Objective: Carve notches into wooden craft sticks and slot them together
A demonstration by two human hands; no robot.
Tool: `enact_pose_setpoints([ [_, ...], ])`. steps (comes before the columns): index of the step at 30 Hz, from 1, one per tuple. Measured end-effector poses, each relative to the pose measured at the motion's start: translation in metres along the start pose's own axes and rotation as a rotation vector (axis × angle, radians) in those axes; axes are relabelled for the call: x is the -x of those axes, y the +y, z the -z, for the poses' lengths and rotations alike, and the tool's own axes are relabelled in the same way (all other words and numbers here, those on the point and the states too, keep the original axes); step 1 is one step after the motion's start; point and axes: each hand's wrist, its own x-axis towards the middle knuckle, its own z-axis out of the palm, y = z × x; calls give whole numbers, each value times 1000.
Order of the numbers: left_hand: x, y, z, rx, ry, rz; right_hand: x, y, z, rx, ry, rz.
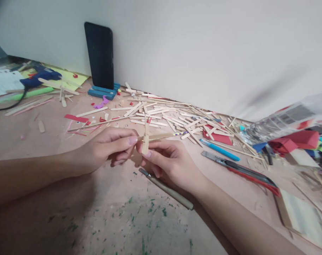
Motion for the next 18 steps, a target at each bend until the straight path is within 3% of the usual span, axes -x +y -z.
enact_pose_setpoints([
  [6,-1,1,-1,4,1,-4,-4,2,-2,-73,32,0],
  [12,-2,4,-3,-84,31,-80,-5,3,0,-328,253,-76],
  [18,0,2,-4,-108,12,-61,-8,5,2,-379,254,-56],
])
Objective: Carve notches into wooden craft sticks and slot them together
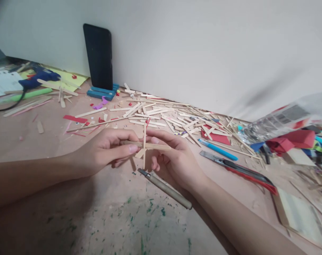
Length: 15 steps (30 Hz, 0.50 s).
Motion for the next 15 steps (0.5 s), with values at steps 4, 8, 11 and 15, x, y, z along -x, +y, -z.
enact_pose_setpoints([
  [4,0,-2,1,12,0,21,2,3,1,4,-27,-21],
  [8,-2,-4,3,84,25,86,5,0,-3,37,-119,1],
  [11,-3,-5,4,104,16,96,6,-4,-8,127,-197,-5],
  [15,-4,-3,3,77,19,98,6,-1,-4,165,-209,-37],
])
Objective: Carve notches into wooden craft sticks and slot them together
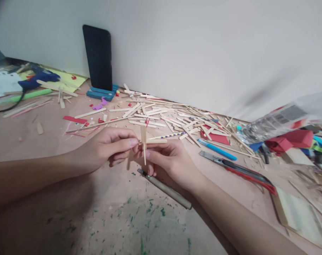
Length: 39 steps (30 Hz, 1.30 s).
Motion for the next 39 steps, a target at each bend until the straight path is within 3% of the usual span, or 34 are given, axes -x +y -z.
enact_pose_setpoints([
  [5,2,4,-1,-161,43,-79,0,8,6,1,15,3],
  [13,3,7,-5,-379,103,-127,0,2,-2,15,65,43],
  [26,1,-1,6,-54,-130,38,1,3,2,25,35,86],
  [36,2,0,5,-11,-145,54,1,2,10,167,214,207],
  [39,2,1,6,-16,-152,55,0,3,16,163,181,184],
])
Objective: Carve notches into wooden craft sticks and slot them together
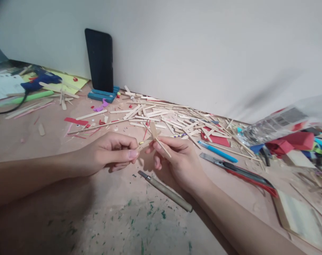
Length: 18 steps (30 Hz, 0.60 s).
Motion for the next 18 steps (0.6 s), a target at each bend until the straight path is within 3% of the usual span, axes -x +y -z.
enact_pose_setpoints([
  [6,0,-2,0,46,22,3,1,-1,3,6,-81,-10],
  [18,0,-6,2,110,-14,36,7,-8,1,185,-60,30],
])
